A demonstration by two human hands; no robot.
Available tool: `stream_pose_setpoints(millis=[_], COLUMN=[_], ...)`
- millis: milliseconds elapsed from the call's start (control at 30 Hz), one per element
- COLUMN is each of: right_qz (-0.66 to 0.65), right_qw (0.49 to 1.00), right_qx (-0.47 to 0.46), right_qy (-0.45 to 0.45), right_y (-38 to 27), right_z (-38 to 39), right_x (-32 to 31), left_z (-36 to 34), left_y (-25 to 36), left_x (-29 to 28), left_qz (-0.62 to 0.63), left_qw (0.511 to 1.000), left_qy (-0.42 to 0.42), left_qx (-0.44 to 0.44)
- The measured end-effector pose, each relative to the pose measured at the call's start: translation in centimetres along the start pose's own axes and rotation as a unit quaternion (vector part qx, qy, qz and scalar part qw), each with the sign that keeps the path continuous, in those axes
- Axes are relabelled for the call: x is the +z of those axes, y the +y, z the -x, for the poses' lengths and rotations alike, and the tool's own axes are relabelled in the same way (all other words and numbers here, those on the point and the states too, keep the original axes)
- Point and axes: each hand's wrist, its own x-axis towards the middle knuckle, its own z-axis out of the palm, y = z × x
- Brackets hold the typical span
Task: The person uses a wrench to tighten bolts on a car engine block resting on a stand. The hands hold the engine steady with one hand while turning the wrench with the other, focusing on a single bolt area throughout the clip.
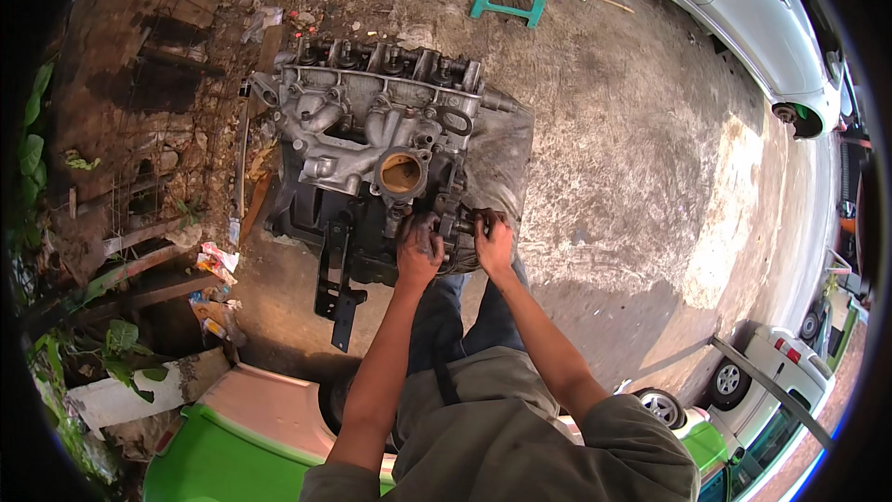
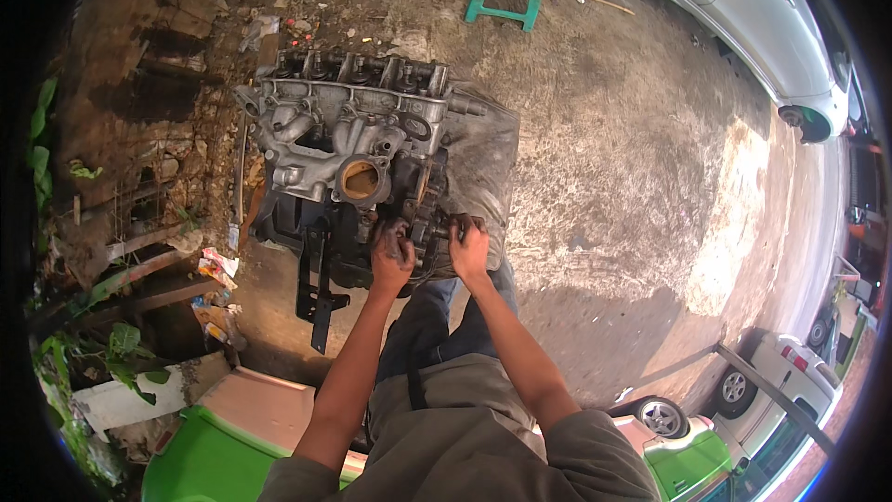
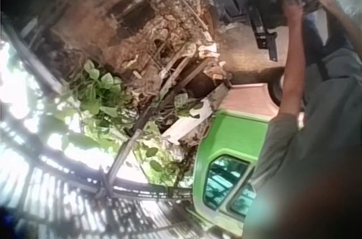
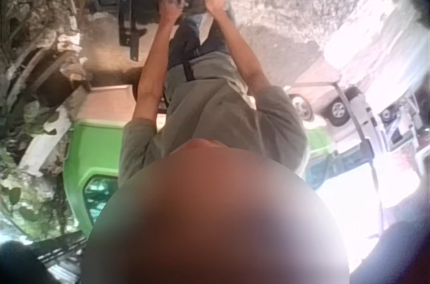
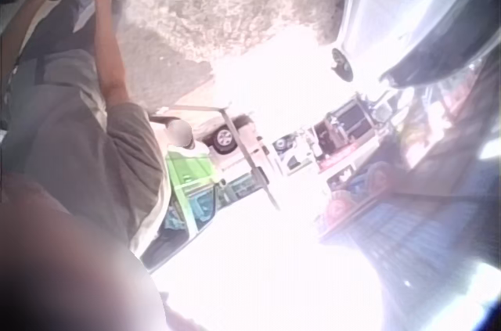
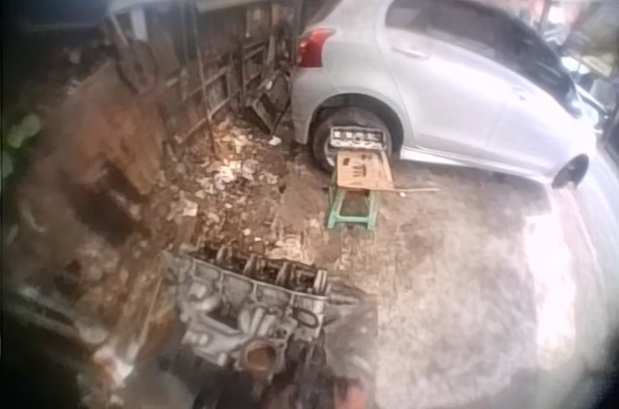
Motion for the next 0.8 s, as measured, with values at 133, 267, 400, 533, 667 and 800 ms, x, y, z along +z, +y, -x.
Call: stream_pose_setpoints(millis=[133, 267, 400, 533, 667, 800], right_qz=[0.029, 0.04, 0.056, 0.031, 0.009, -0.011], right_qw=[0.998, 0.994, 0.987, 0.992, 1.0, 0.962], right_qx=[-0.054, -0.097, -0.15, -0.115, -0.004, 0.239], right_qy=[-0.016, -0.033, -0.036, -0.03, -0.023, -0.13], right_y=[0.3, 0.3, -0.1, 1.0, 4.4, 8.7], right_z=[0.2, 0.2, -0.1, -1.5, -6.9, -12.0], right_x=[-0.1, -0.4, -1.0, -0.2, 3.4, 6.2], left_z=[0.4, 0.8, 0.6, 0.5, 0.3, 0.3], left_y=[-0.2, -1.0, -1.1, -0.4, -0.4, -0.4], left_x=[0.4, 0.8, 0.7, 0.2, 0.1, 0.0], left_qz=[0.006, 0.021, 0.013, 0.04, 0.019, 0.006], left_qw=[1.0, 0.999, 1.0, 0.998, 1.0, 1.0], left_qy=[-0.002, -0.025, -0.021, -0.02, -0.009, -0.008], left_qx=[-0.008, -0.019, 0.001, -0.037, -0.004, 0.01])
